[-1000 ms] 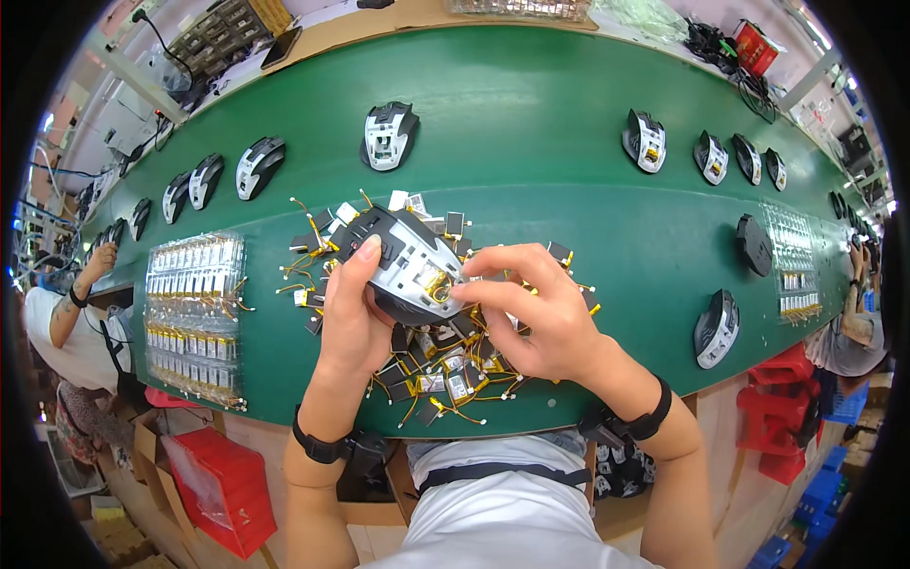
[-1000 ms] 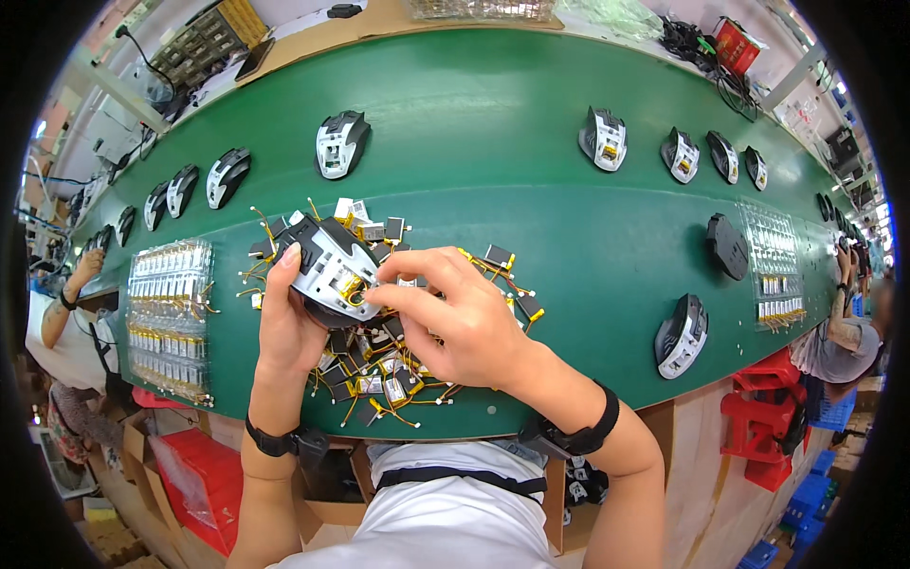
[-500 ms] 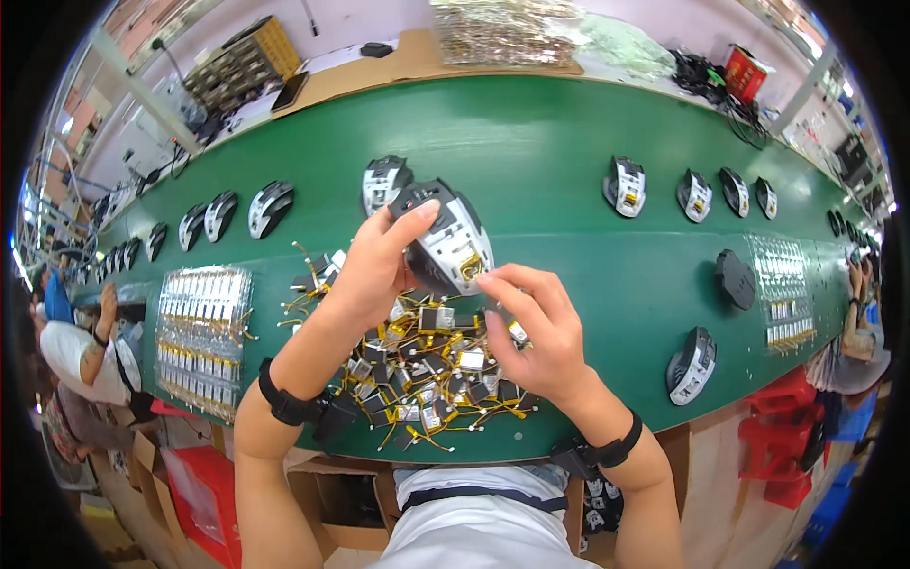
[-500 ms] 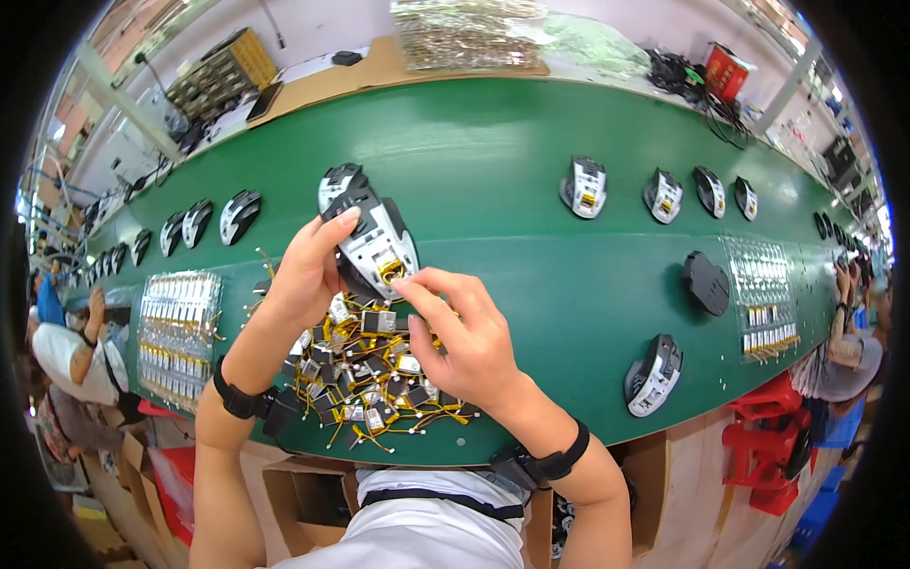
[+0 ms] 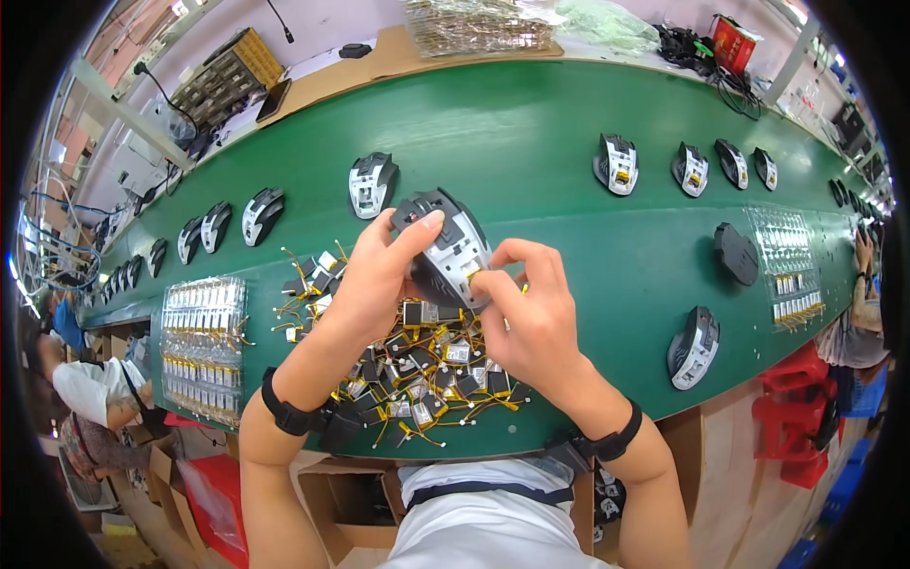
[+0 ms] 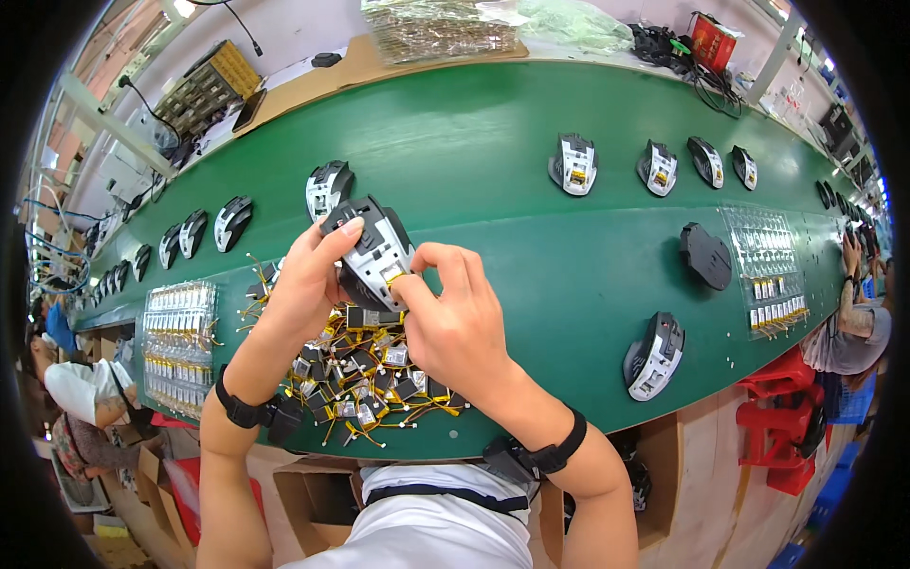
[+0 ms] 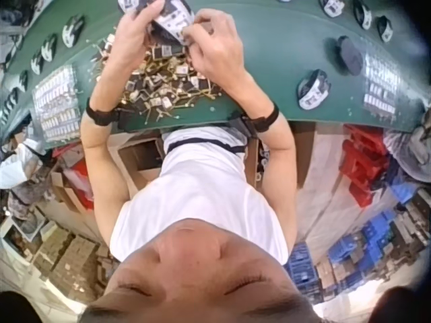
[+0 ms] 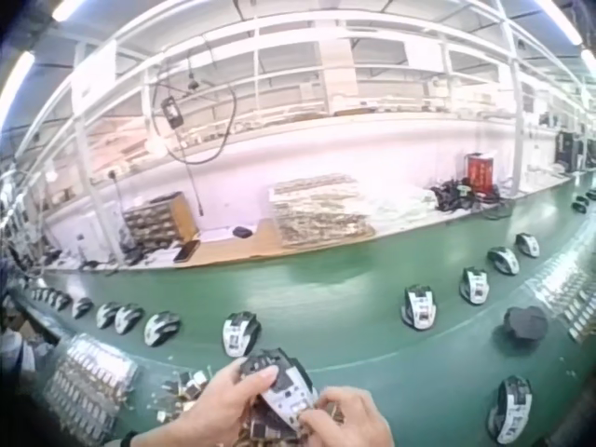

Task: The person assembles computer mice by inserting small battery packs into the internal cavities of mouse shells. They pick up a mouse shell, insert a battery, and place the completed unit on the table, repeating this process for multiple units.

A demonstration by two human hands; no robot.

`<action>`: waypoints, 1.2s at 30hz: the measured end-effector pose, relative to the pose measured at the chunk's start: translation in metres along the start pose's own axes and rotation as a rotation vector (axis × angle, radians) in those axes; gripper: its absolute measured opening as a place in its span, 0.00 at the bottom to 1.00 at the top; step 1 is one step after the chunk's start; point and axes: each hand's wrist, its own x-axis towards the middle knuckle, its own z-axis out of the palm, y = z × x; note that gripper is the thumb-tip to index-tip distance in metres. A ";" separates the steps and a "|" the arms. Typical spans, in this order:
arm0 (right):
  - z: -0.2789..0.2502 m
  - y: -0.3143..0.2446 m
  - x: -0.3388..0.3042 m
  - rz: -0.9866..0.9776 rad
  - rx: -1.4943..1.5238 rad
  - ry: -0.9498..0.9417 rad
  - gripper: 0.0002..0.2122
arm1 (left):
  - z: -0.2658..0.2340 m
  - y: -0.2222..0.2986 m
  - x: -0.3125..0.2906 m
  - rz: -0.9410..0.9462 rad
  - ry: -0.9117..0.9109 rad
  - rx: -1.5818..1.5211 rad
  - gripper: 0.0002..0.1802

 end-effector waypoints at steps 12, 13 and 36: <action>0.011 0.035 -0.008 0.200 0.076 -0.185 0.06 | -0.042 -0.026 0.118 -0.063 0.006 0.363 0.26; 0.013 0.037 -0.010 0.213 0.078 -0.207 0.06 | -0.048 -0.030 0.130 -0.026 0.013 0.515 0.26; 0.039 0.029 0.036 0.217 0.153 -0.516 0.06 | -0.102 -0.016 0.144 0.115 0.490 1.370 0.50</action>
